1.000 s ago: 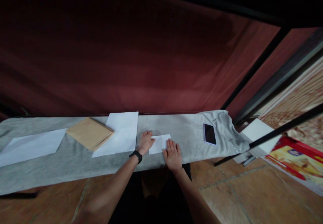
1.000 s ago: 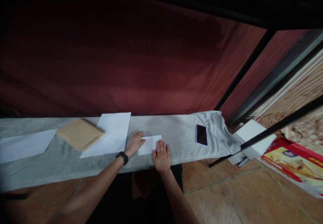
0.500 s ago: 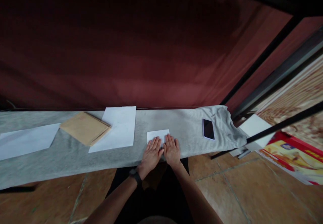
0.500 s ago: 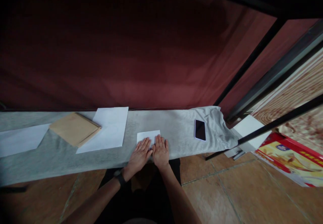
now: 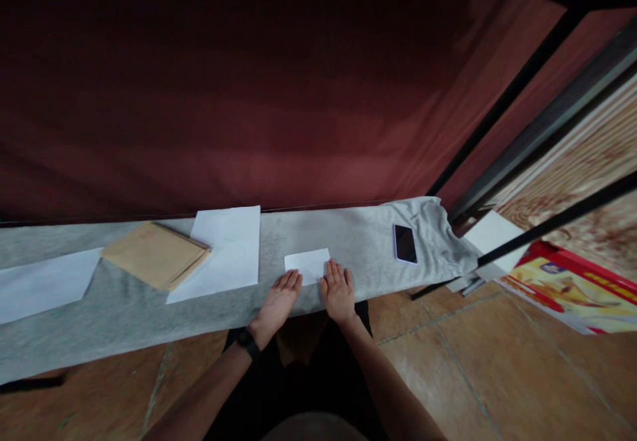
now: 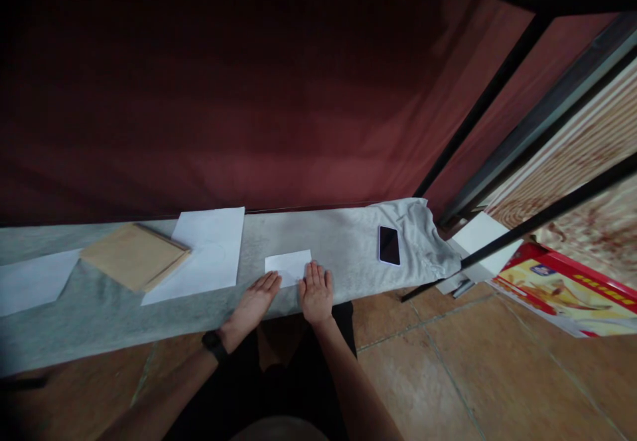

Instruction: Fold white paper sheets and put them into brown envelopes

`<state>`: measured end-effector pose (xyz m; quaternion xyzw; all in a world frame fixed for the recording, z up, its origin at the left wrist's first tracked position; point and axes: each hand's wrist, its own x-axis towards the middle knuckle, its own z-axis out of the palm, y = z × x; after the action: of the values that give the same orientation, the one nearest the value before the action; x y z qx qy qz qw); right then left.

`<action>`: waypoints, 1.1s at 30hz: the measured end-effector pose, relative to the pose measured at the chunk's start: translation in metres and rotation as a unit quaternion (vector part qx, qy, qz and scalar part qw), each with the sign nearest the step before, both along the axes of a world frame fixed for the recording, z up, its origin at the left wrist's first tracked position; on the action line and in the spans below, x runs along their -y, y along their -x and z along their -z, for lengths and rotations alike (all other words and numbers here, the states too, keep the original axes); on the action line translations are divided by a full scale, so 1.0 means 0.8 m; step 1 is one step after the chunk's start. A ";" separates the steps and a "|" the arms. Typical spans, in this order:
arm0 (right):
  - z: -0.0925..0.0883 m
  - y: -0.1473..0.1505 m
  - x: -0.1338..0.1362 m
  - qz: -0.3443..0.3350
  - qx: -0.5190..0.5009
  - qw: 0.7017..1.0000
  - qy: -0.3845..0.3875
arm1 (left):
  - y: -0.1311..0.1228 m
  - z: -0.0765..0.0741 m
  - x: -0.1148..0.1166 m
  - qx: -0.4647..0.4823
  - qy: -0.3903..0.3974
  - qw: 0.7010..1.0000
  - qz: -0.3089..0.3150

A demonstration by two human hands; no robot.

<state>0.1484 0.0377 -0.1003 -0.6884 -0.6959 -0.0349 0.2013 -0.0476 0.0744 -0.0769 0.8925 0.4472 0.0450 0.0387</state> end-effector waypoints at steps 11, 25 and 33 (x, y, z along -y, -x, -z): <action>-0.016 0.035 0.010 -0.048 -0.041 0.998 0.012 | -0.018 0.000 0.013 0.054 -0.051 0.997 -0.008; -0.008 0.005 0.027 -0.049 -0.016 0.999 0.019 | -0.019 0.019 0.037 0.074 -0.060 0.992 -0.087; -0.006 -0.018 0.032 -0.038 -0.017 0.999 0.002 | 0.002 0.019 0.038 0.074 -0.082 0.988 -0.110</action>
<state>0.1626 0.0125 -0.0955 -0.6627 -0.7177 -0.0141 0.2134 -0.0490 0.0438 -0.0920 0.8321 0.5335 0.1515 -0.0064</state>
